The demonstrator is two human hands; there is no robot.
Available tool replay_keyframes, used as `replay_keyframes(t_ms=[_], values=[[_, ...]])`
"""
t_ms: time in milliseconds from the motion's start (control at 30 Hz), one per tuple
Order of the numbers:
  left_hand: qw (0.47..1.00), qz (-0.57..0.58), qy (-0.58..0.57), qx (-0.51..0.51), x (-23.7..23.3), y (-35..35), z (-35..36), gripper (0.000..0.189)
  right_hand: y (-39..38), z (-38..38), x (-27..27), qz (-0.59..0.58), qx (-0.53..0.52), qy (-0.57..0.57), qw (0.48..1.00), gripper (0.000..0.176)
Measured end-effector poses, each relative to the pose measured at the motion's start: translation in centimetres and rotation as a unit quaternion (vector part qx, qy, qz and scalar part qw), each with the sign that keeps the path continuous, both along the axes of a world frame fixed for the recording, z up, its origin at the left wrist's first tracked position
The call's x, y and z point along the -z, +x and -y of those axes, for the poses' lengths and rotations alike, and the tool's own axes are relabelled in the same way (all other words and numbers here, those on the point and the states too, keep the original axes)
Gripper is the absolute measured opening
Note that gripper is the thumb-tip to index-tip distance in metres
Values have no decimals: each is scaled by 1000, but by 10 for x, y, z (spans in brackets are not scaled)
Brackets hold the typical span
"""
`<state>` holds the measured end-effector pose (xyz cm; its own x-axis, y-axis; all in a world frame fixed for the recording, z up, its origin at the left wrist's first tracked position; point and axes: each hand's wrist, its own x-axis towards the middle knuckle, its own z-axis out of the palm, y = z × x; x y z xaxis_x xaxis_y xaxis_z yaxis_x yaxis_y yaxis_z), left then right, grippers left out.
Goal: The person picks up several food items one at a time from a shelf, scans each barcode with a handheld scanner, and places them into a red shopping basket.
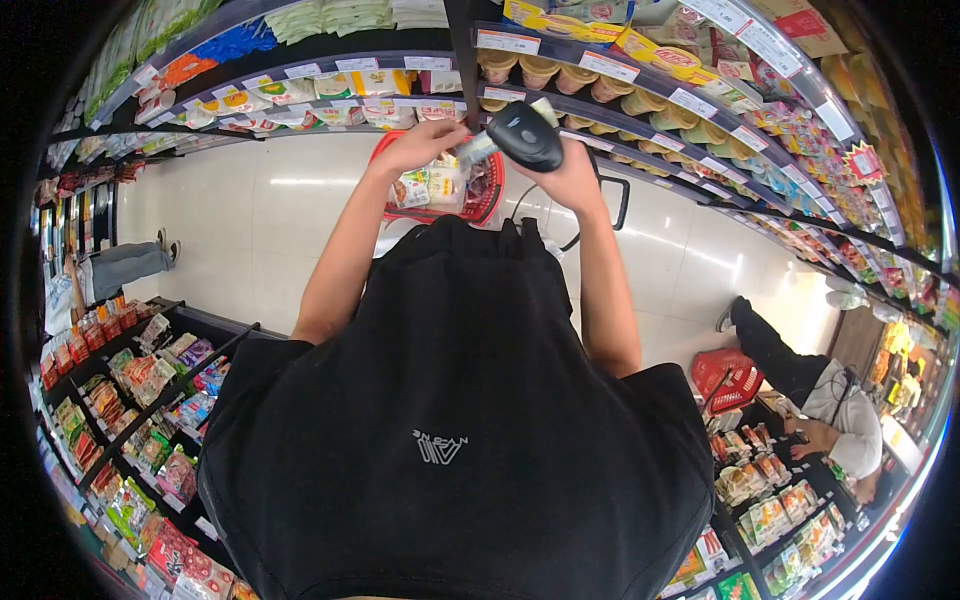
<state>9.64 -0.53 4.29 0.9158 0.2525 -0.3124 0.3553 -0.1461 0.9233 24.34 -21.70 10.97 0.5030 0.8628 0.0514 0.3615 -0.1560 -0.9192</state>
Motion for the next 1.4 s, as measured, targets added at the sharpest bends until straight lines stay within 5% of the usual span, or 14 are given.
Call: replay_keyframes(t_ms=[267, 767, 1100, 1200, 1400], values=[[993, -92, 37, -61, 39, -38, -6, 46, -25, -13, 145, -10, -10, -126, 992, 44], [989, -106, -6, -103, 32, -72, -4, 43, -27, -16, 226, -155, 65, -271, 948, 35], [995, -62, -27, -70, 53, -59, 0, 38, -5, 12, 202, -170, 184, -265, 931, 32], [996, -70, -28, -50, 53, -55, 2, 39, 11, 13, 173, -188, 225, -154, 944, 30], [996, -72, -15, -41, 50, -50, 8, 35, 62, -3, 39, -23, 240, 13, 970, 34]])
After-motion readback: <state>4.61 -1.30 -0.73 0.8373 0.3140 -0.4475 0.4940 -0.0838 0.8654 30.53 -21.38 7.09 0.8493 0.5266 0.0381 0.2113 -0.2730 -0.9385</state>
